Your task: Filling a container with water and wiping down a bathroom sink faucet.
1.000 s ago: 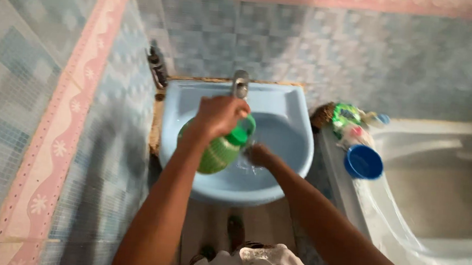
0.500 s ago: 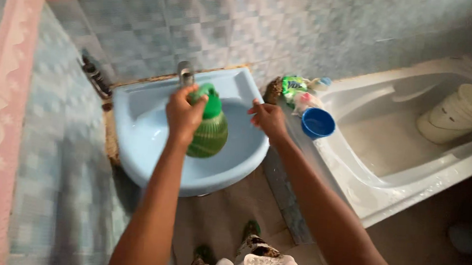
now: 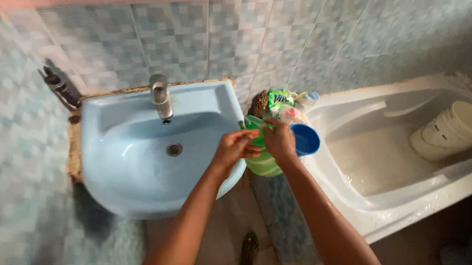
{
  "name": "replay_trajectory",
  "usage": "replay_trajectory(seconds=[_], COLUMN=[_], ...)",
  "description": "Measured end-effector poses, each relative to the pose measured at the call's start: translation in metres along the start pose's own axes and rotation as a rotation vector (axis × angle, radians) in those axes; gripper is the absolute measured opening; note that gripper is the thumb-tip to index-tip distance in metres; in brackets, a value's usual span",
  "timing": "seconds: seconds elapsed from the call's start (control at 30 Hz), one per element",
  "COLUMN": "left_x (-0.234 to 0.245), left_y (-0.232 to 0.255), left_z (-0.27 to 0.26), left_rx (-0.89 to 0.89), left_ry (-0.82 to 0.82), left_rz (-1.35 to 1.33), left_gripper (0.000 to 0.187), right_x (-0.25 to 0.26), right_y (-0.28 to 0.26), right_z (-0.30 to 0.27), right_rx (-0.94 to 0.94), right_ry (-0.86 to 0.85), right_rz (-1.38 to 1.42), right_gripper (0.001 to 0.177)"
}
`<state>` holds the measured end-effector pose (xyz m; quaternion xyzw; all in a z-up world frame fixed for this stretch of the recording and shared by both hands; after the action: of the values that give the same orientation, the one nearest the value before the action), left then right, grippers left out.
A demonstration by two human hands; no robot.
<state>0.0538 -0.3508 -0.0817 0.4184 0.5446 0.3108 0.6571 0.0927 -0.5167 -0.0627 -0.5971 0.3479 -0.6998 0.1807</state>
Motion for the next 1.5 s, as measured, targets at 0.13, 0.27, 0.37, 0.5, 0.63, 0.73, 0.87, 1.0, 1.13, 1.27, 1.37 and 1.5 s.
replay_trajectory(seconds=[0.13, 0.27, 0.37, 0.5, 0.63, 0.73, 0.87, 1.0, 1.13, 1.27, 1.37, 1.5], left_x=[0.066, 0.140, 0.164, 0.193, 0.219, 0.211, 0.218, 0.256, 0.262, 0.272, 0.277, 0.242], left_y=[-0.050, -0.068, -0.067, -0.114, -0.162, -0.156, -0.131, -0.112, -0.071, -0.086, -0.108, -0.102], left_z=[0.044, 0.068, 0.083, 0.145, 0.209, 0.241, 0.256, 0.232, 0.205, 0.199, 0.202, 0.193], left_rx=[-0.073, -0.032, -0.055, -0.286, -0.492, -0.574, -0.294, -0.140, -0.146, -0.078, -0.170, -0.177], left_ry=[0.312, 0.653, 0.720, 0.320, 0.094, -0.060, -0.077, 0.146, 0.338, 0.376, 0.328, 0.191], left_rz=[0.119, 0.625, 0.955, 1.654, 1.801, 1.754, 1.484, 1.366, 1.284, 1.262, 1.373, 1.458], left_gripper=[0.024, 0.051, 0.065, 0.028, 0.015, 0.013, 0.016, 0.017, 0.012, 0.011, 0.014, 0.013], right_x=[0.030, 0.014, -0.006, -0.033, -0.067, -0.067, -0.087, -0.094, -0.086, -0.089, -0.085, -0.081], right_y=[-0.012, -0.034, -0.071, -0.119, -0.157, -0.179, -0.146, -0.091, -0.067, -0.081, -0.120, -0.157], right_z=[0.036, 0.065, 0.071, 0.082, 0.098, 0.118, 0.158, 0.174, 0.184, 0.175, 0.148, 0.110], right_rx=[0.173, 0.257, 0.327, 0.415, 0.557, 0.510, 0.444, 0.498, 0.449, 0.359, 0.347, 0.448], right_ry=[0.026, -0.196, -0.321, -0.308, -0.333, -0.292, -0.327, -0.374, -0.340, -0.407, -0.432, -0.441], right_rz=[-0.126, -0.268, -0.358, -0.522, -0.599, -0.613, -0.655, -0.650, -0.411, -0.482, -0.494, -0.652], right_gripper=[0.025, 0.028, 0.027, 0.024, 0.019, 0.020, 0.019, 0.024, 0.022, 0.025, 0.023, 0.024])
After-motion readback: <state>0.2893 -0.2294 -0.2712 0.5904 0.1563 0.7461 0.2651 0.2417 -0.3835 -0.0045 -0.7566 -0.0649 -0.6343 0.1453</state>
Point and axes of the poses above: each hand's wrist, its own z-axis towards the middle knuckle, its own x-axis out of the back of the hand, y = z × x, the point moved 8 cm from there along z, towards the middle knuckle, and after that the axes turned 10 degrees about -x, right-handed, at the moved point
